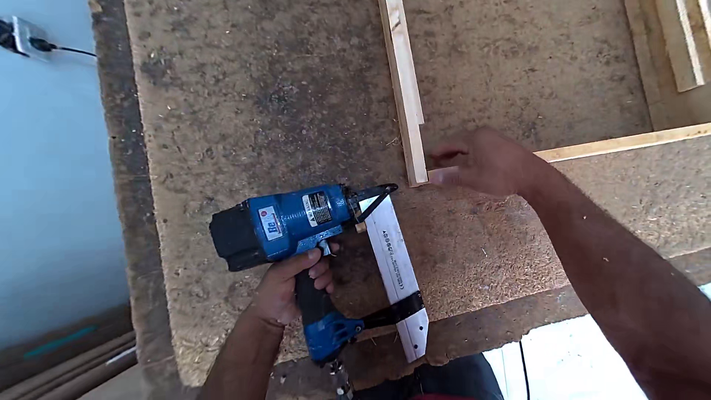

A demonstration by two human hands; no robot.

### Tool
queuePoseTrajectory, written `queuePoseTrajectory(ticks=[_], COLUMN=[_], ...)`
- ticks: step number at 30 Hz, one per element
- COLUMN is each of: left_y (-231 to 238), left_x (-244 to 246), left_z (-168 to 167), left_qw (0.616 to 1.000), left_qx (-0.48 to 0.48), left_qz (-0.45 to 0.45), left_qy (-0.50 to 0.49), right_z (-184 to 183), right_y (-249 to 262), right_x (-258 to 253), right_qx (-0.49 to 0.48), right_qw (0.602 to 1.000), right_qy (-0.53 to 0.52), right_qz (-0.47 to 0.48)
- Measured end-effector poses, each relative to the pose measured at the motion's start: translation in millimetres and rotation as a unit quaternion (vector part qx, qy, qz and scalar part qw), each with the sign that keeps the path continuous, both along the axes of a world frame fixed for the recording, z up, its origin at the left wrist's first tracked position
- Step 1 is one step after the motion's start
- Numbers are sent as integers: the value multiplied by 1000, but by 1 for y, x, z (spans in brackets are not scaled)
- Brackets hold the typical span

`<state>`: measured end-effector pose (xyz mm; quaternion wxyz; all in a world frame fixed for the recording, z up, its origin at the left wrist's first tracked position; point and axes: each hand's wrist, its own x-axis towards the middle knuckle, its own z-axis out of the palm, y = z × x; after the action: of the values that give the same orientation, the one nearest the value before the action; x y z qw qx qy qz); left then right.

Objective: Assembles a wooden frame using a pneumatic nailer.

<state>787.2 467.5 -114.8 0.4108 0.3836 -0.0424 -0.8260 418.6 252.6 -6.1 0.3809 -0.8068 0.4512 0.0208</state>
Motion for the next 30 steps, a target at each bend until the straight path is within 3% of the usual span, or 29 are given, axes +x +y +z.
queuePoseTrajectory(ticks=[2,6,10,14,19,22,30], left_y=[0,2,3,2,1,2,1], left_x=[1,2,3,5,6,3,11], left_z=[-1,-1,-1,-4,-5,-4,29], left_qw=[1000,1000,1000,1000,1000,998,995], left_qx=[5,24,19,15,11,-6,-66], left_qz=[-2,15,18,12,7,19,2], left_qy=[-18,-6,10,20,25,52,71], right_z=[1,4,-10,-5,20,3,-17], right_y=[-6,-20,-26,-18,2,8,16], right_x=[10,58,67,60,14,-6,-24], right_qx=[-17,14,-18,-52,-14,-74,-180], right_qw=[995,984,975,985,989,981,978], right_qy=[-68,59,23,34,133,169,91], right_qz=[-78,-168,-222,-158,56,67,58])
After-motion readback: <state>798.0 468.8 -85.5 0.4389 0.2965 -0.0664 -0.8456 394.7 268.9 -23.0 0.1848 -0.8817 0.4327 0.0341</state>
